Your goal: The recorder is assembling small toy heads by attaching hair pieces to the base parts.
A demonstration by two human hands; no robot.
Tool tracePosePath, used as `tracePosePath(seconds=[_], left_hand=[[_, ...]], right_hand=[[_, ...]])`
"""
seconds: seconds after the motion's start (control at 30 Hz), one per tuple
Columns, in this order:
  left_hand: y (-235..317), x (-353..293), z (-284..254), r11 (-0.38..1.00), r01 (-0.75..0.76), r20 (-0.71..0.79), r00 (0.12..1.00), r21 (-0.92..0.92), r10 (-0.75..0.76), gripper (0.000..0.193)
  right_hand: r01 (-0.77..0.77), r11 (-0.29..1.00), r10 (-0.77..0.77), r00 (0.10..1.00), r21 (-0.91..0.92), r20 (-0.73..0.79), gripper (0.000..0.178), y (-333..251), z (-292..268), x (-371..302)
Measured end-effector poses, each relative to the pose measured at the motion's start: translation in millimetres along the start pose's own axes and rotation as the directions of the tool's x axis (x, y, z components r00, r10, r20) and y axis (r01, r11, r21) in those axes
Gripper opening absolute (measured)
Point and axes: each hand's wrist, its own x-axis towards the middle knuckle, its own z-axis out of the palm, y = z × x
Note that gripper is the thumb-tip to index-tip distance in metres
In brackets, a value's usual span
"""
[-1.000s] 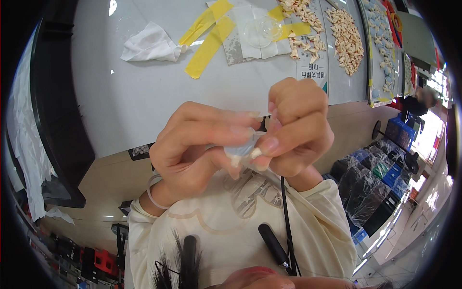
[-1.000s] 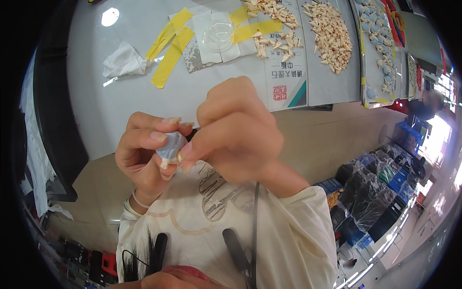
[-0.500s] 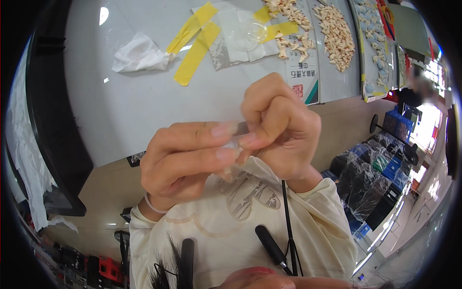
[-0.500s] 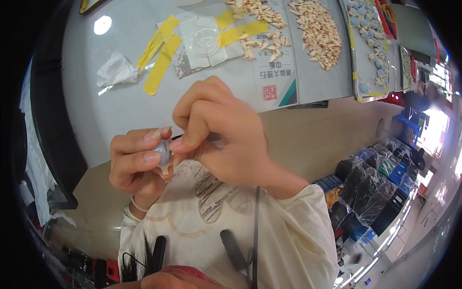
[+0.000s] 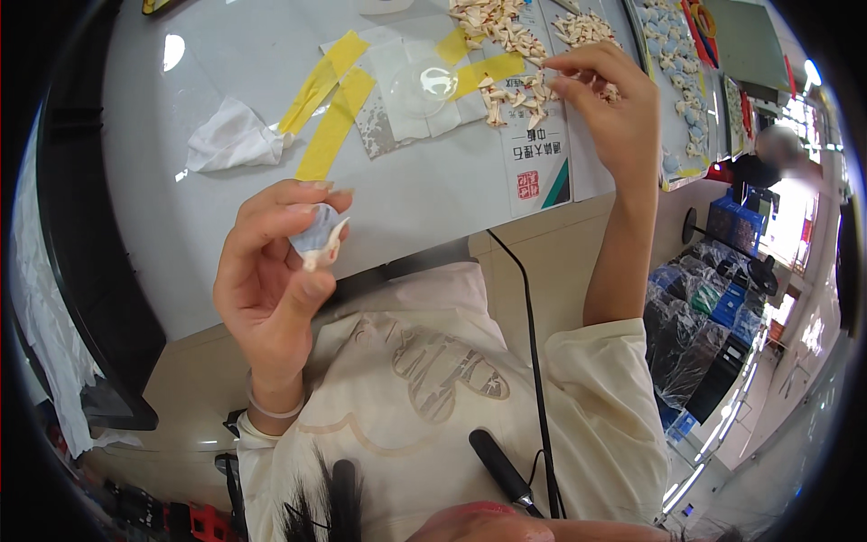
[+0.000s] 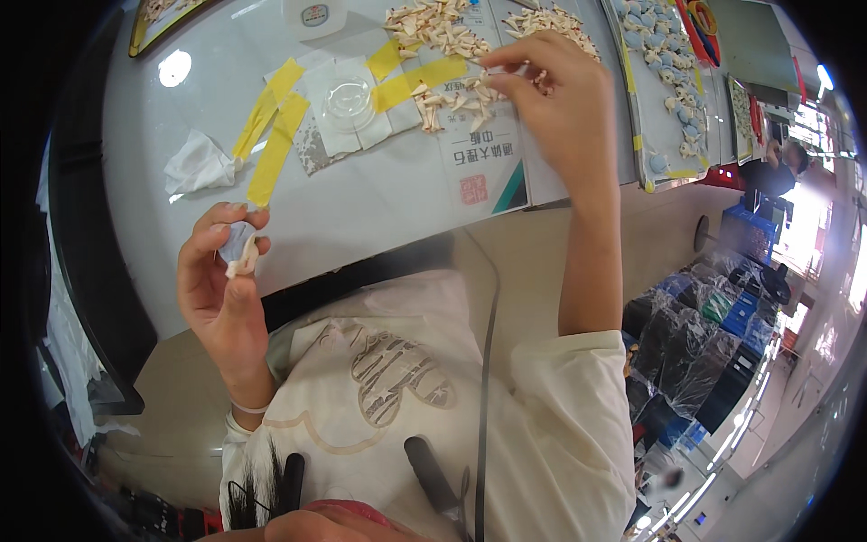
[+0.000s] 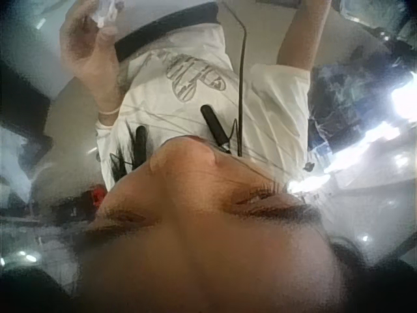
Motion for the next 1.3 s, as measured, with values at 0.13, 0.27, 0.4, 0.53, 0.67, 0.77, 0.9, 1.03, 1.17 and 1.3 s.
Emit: tracePosePath(seconds=[0.13, 0.27, 0.4, 0.53, 0.67, 0.77, 0.9, 1.03, 1.17, 1.3], left_hand=[[-2, 1, -2, 0.998, -0.02, 0.099, 0.995, -0.053, 0.025, 0.045], [-3, 1, -2, 0.995, -0.077, 0.076, 0.995, 0.07, 0.071, 0.046], [-7, 2, -8, 0.969, -0.108, 0.068, 0.993, 0.223, 0.095, 0.045], [-2, 3, 1, 1.0, 0.011, 0.057, 0.998, 0.004, -0.011, 0.041], [-3, 5, -3, 0.999, 0.028, 0.09, 0.996, -0.018, -0.026, 0.039], [-6, 6, -8, 1.0, -0.005, 0.116, 0.993, 0.028, 0.002, 0.039], [-4, 5, -8, 0.999, 0.03, 0.082, 0.996, 0.011, -0.031, 0.038], [-5, 6, -8, 0.998, 0.039, 0.076, 0.996, -0.048, -0.035, 0.036], [-5, 10, -10, 0.997, 0.07, 0.13, 0.989, -0.025, -0.066, 0.038], [-5, 13, -9, 0.997, 0.067, 0.141, 0.988, -0.031, -0.062, 0.038]], right_hand=[[0.076, 0.976, -0.063, 0.996, -0.205, 0.067, 0.011, -2, 11, 9], [0.235, 0.935, -0.222, 0.972, -0.266, 0.076, 0.013, 0, 12, 13], [0.163, 0.986, -0.161, 0.986, -0.036, 0.038, 0.009, -1, -4, 11], [0.016, 0.936, 0.002, 0.999, 0.351, -0.051, 0.008, 1, -22, 0], [0.118, 0.966, -0.107, 0.992, 0.232, -0.06, 0.012, 2, -19, 4], [0.136, 0.954, -0.127, 0.991, 0.267, -0.052, 0.013, 0, -8, 4], [0.141, 0.915, -0.131, 0.99, 0.377, -0.053, 0.014, -3, -1, 6], [0.09, 0.91, -0.078, 0.996, 0.404, -0.045, 0.016, 0, 1, 8], [0.115, 0.943, -0.105, 0.993, 0.311, -0.049, 0.014, -5, 2, 18], [0.006, 0.943, 0.004, 1.0, 0.333, -0.03, 0.013, -13, -12, 20]])
